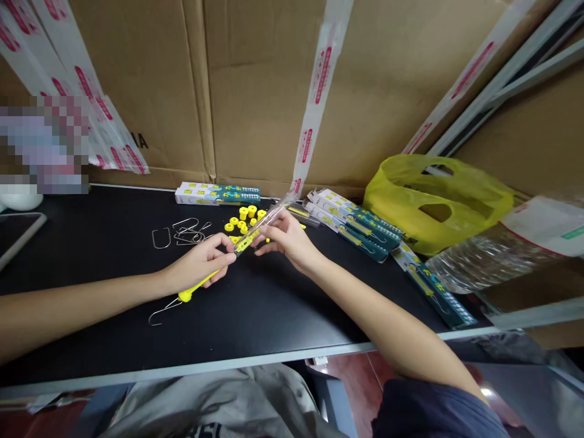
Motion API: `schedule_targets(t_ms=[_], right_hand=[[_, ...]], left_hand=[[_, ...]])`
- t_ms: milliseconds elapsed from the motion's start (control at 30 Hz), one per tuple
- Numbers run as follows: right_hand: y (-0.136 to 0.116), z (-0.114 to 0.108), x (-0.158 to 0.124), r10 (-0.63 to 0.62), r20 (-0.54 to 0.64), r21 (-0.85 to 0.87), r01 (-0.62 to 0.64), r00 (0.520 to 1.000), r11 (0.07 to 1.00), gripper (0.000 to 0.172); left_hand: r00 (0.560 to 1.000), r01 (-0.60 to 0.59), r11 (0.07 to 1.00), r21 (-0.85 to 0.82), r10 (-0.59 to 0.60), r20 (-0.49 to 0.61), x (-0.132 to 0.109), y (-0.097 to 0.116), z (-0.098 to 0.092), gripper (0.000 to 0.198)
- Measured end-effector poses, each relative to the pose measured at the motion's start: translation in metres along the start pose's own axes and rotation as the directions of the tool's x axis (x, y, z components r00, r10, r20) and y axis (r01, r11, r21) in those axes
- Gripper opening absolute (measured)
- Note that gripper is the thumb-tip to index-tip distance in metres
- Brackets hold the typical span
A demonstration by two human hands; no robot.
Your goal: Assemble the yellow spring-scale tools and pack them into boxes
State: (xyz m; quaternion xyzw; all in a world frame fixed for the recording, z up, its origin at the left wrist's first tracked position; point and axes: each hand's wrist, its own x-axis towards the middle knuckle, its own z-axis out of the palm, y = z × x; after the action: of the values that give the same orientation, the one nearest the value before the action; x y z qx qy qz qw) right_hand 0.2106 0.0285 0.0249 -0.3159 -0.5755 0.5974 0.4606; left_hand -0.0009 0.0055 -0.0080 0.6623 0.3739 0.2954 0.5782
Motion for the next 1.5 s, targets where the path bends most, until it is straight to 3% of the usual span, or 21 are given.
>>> schedule_targets(t_ms=[300, 500, 833, 1033, 1167, 1333, 1500], right_hand=[[0.010, 0.004, -0.002, 0.043, 0.070, -0.014, -0.042, 0.997, 0.999, 0.029], [0.011, 0.003, -0.002, 0.048, 0.041, -0.009, -0.048, 0.998, 0.999, 0.026], [0.009, -0.002, 0.001, 0.041, 0.043, 0.015, -0.041, 0.998, 0.999, 0.027], [0.011, 0.003, -0.005, 0.066, 0.213, -0.092, -0.047, 0.975, 0.995, 0.025], [0.012, 0.008, -0.009, 0.061, 0.304, -0.143, -0.017, 0.951, 0.990, 0.025], [0.013, 0.011, -0.011, 0.037, 0.296, -0.085, -0.012, 0.955, 0.996, 0.022], [0.006, 0.004, -0.007, 0.042, 0.226, -0.044, -0.033, 0.973, 0.999, 0.021]], left_hand=[[0.999, -0.042, 0.993, -0.109, 0.040, -0.017, 0.004, -0.002, -0.001, 0.035], [1.000, -0.030, 0.977, -0.210, 0.030, -0.003, 0.000, 0.003, -0.001, 0.008], [0.992, -0.119, 0.979, -0.166, 0.125, 0.025, 0.006, -0.002, -0.002, 0.019], [0.983, -0.175, 0.973, -0.152, 0.181, 0.030, 0.006, -0.002, -0.003, 0.033], [0.988, -0.155, 0.981, -0.118, 0.157, 0.004, 0.006, -0.002, -0.002, 0.037], [0.993, -0.121, 0.985, -0.121, 0.118, -0.031, 0.008, -0.002, 0.001, 0.038], [0.992, -0.125, 0.977, -0.171, 0.127, 0.001, 0.007, -0.001, -0.001, 0.040]])
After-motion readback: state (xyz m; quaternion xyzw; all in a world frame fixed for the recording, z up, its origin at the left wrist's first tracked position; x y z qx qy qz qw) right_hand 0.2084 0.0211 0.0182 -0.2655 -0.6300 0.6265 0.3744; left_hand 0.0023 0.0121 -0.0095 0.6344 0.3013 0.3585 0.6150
